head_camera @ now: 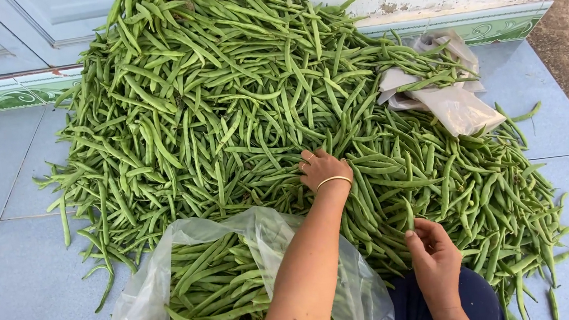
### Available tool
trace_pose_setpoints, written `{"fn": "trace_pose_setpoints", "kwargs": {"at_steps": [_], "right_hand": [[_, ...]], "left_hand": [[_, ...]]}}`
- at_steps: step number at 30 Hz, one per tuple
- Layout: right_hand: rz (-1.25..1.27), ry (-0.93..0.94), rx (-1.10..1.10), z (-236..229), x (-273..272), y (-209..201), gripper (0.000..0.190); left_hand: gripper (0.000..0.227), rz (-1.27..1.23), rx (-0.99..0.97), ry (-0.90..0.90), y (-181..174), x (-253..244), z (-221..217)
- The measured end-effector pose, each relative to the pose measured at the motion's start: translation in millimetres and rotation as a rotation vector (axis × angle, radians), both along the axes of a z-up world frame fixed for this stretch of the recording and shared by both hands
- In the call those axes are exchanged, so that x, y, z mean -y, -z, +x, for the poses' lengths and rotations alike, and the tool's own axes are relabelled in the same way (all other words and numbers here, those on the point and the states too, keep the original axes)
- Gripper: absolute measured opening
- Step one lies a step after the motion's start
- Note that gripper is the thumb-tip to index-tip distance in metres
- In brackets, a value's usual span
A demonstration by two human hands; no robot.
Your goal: Sorting and bagging green beans from a large pile on the floor into a plastic bag.
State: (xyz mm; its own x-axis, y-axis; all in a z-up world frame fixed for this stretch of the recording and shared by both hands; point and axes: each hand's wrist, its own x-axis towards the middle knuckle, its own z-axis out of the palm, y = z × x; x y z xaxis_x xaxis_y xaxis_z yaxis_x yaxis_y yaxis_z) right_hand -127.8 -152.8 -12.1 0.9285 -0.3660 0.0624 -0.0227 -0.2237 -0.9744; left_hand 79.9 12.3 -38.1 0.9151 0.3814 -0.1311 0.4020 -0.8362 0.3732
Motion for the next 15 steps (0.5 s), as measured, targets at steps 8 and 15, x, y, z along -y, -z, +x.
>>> {"fn": "trace_pose_setpoints", "kwargs": {"at_steps": [8, 15], "right_hand": [[0.464, -0.015, -0.039, 16, 12, 10, 0.023], [0.634, -0.065, 0.064, 18, 21, 24, 0.025]], "left_hand": [[0.066, -0.495, -0.322, -0.09, -10, -28, 26], [0.057, -0.402, -0.053, 0.309, -6, -18, -20]]}}
